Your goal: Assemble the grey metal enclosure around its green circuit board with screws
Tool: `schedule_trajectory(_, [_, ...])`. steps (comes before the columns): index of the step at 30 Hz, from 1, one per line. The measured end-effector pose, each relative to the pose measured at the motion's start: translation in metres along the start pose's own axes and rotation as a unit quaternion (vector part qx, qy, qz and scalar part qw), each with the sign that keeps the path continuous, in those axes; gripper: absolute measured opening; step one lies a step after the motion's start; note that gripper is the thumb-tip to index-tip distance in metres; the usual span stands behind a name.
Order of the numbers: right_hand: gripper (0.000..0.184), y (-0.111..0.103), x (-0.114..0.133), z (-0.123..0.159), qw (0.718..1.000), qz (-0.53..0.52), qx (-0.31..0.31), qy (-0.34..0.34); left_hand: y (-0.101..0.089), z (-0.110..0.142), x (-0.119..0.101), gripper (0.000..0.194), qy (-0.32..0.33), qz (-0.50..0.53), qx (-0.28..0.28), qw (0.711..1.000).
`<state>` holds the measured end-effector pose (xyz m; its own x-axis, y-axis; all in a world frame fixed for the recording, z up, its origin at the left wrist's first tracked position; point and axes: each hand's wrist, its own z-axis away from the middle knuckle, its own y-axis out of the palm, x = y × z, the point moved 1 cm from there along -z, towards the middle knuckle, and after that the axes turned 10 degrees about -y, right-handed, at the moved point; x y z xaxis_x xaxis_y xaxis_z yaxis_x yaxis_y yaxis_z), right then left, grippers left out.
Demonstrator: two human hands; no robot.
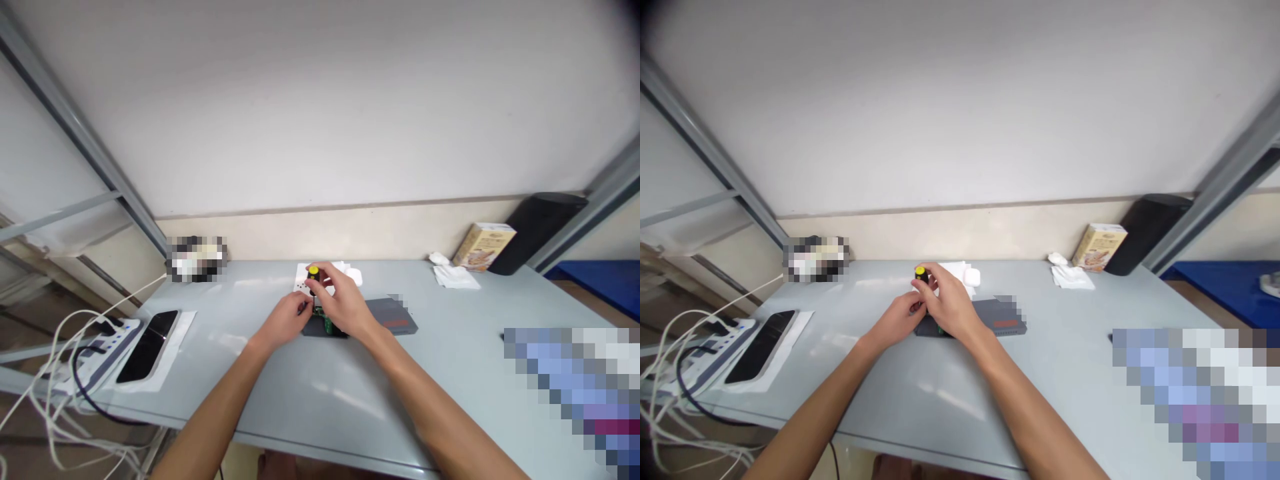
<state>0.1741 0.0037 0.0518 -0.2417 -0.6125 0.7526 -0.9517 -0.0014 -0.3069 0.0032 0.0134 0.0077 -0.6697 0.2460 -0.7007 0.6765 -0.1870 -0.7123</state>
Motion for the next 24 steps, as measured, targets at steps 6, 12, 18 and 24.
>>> schedule_trajectory(6, [0.026,0.0047,-0.0083,-0.0009,0.985,-0.158,-0.070,0.032,-0.0011,0.0005,-0.0019,0.025,-0.004,-0.007,-0.005,1.000])
schedule_trajectory(12, [0.032,0.0052,-0.0049,-0.0033,0.973,-0.210,-0.083,0.043,-0.0004,0.0009,-0.0016,0.025,0.008,-0.005,-0.008,1.000])
schedule_trajectory(18, [0.036,0.0011,-0.0102,-0.0028,0.964,-0.236,-0.106,0.051,0.0002,0.0011,-0.0005,0.021,0.013,-0.009,-0.010,1.000])
schedule_trajectory(24, [0.048,0.0008,-0.0074,-0.0031,0.955,-0.277,-0.085,0.063,-0.0006,0.0026,-0.0033,0.022,0.016,-0.006,-0.006,1.000])
